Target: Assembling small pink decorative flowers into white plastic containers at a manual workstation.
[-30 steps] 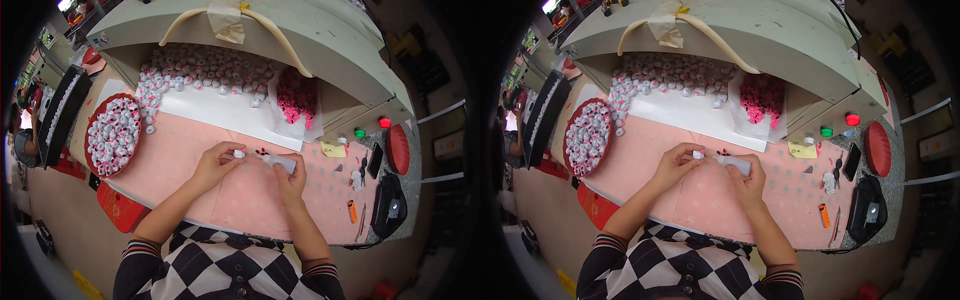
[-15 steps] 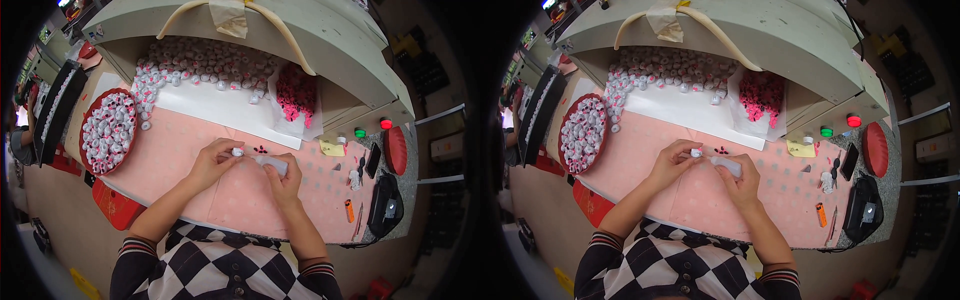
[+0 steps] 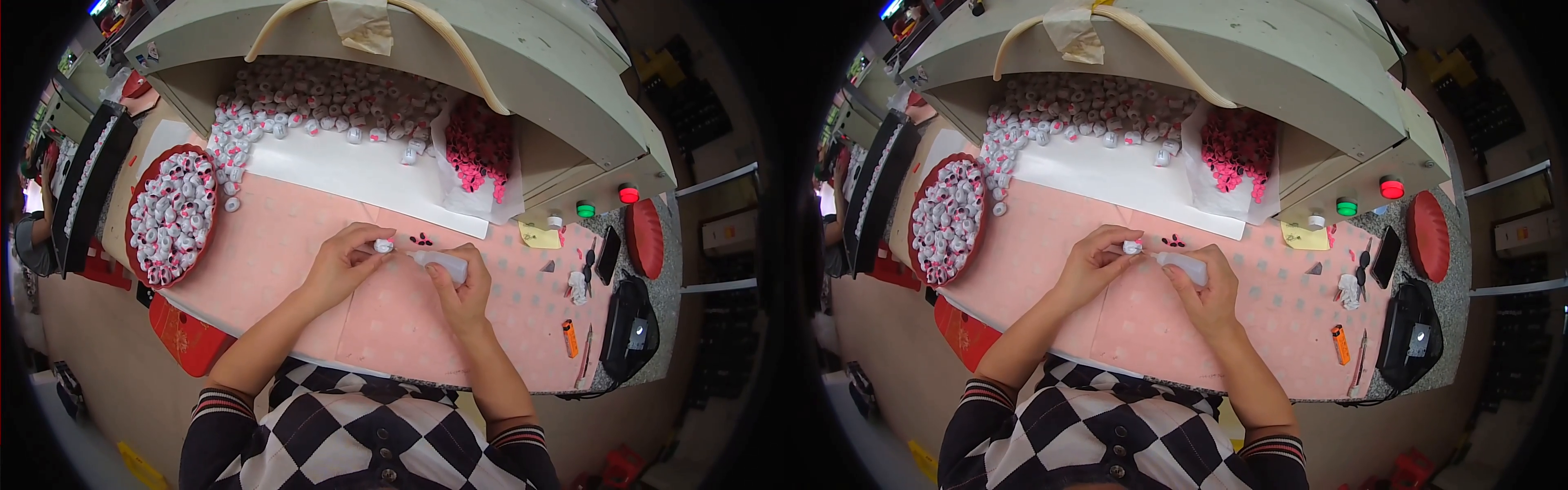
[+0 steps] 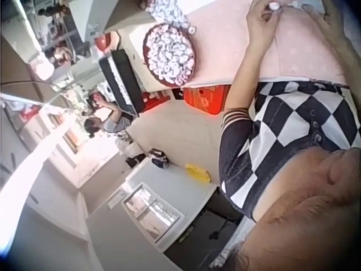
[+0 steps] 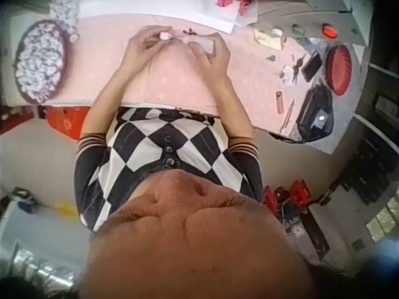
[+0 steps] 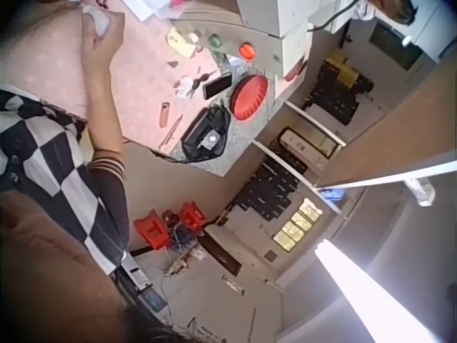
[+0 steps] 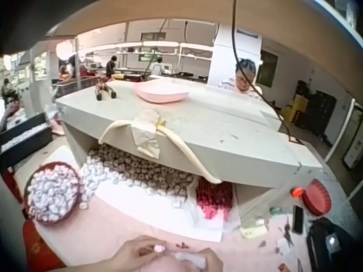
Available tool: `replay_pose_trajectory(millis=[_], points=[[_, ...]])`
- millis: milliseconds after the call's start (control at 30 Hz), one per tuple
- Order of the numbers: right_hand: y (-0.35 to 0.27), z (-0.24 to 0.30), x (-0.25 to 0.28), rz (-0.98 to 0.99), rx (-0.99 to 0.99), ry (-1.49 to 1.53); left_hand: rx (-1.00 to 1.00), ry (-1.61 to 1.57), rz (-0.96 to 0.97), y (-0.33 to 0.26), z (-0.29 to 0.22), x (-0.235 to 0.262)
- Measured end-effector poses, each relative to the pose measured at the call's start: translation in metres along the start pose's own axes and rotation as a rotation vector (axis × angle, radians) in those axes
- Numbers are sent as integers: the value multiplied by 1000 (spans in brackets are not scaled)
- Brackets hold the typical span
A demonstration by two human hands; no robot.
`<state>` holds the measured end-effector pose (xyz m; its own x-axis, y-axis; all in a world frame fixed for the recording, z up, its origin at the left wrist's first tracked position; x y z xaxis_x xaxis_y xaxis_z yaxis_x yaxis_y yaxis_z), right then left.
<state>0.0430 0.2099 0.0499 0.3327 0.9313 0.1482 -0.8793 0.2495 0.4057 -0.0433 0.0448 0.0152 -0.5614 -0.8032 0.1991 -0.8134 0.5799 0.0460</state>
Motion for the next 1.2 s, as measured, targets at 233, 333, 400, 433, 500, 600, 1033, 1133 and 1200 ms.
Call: replay_pose_trajectory(millis=[233,333,400,433,500,600,1033,1133,1200], points=[[-2,-2,1,-8,19,36,123,-180,35,-1,18,-1],[-2,-4,3,-44,-10,43,133,-151,65,-1,17,-1],[-2,-4,2,-40,0,35,135,-158,84,-2,17,-2],[-3,-4,3,-42,-1,33,134,-159,86,-2,17,-3],[-2,-3,1,-24,6,13,131,-144,81,-2,17,-3],[-2,-3,1,-46,-3,17,139,-143,74,-2,19,-2],[-1,-7,3,5,-55,7,120,-132,40,-2,18,-1],[-1,-17,5,-29,-187,113,114,-97,24,-2,15,3],[2,-26,10,-108,-287,366,144,-130,-7,-1,14,8]])
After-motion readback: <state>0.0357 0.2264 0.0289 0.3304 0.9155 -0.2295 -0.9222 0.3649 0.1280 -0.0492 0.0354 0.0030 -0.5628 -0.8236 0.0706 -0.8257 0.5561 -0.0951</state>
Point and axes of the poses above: each hand's wrist, its own y-axis towards the middle knuckle, its own x-axis out of the back of the hand, z = x × y, the point moved 6 cm from there along y, towards the middle knuckle, and after that the axes turned 10 degrees about y, right-handed, at the moved point
